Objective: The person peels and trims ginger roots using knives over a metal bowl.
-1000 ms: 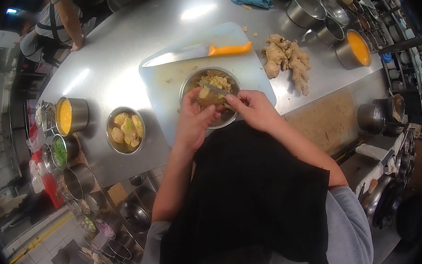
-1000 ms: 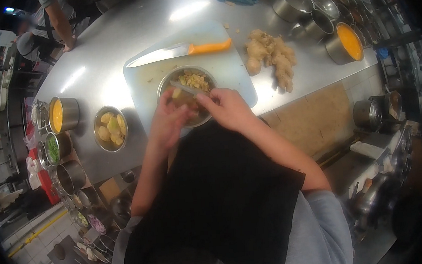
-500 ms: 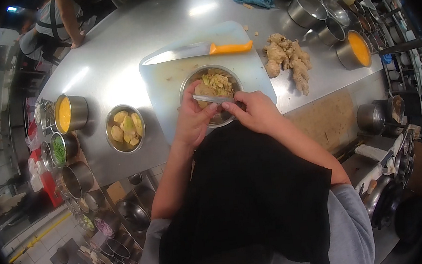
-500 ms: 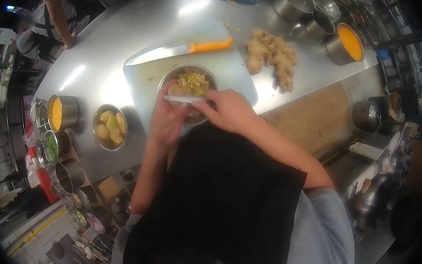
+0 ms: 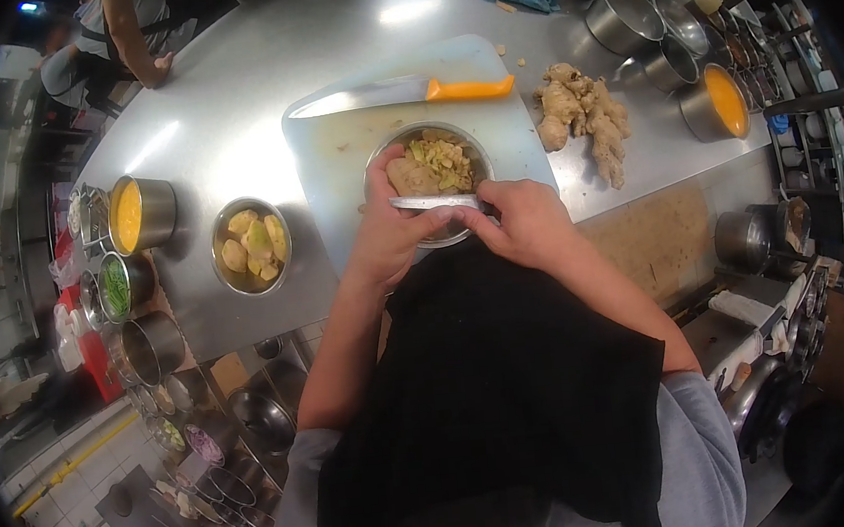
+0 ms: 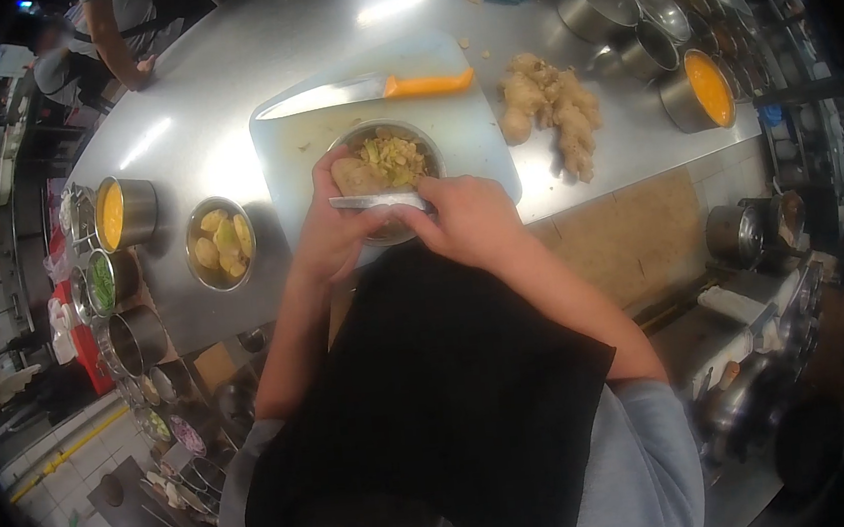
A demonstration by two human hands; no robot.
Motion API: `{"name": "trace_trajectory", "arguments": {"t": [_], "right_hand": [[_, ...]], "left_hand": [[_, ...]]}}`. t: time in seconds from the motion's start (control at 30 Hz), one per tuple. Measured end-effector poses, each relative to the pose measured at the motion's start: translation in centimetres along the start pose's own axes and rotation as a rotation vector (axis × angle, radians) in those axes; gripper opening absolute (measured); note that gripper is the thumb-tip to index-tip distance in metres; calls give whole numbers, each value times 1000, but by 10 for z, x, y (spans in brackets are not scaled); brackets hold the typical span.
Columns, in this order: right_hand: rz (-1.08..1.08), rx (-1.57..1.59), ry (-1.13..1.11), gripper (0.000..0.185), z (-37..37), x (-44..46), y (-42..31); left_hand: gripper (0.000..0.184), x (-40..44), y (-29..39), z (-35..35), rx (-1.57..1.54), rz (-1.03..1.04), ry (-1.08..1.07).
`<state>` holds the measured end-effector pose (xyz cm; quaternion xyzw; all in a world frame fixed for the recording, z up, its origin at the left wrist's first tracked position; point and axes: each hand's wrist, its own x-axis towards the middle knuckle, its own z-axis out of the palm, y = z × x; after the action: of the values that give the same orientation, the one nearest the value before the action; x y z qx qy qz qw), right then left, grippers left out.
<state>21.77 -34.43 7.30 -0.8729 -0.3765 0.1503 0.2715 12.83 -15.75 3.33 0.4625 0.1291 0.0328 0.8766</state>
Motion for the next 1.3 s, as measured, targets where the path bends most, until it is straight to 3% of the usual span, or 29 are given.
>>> {"name": "trace_trajectory", "arguments": {"t": [0.83,1.23,1.3], "right_hand": [[6,-2,103,46,3,1,2],[-62,-62,153,45,1,2,3],[-59,-63,152,45,0,2,2]], "left_hand": [[85,6,-3,11,-104,28,30],[65,5,7,2,422,68,29],[69,5,9,3,468,66,29]]}}
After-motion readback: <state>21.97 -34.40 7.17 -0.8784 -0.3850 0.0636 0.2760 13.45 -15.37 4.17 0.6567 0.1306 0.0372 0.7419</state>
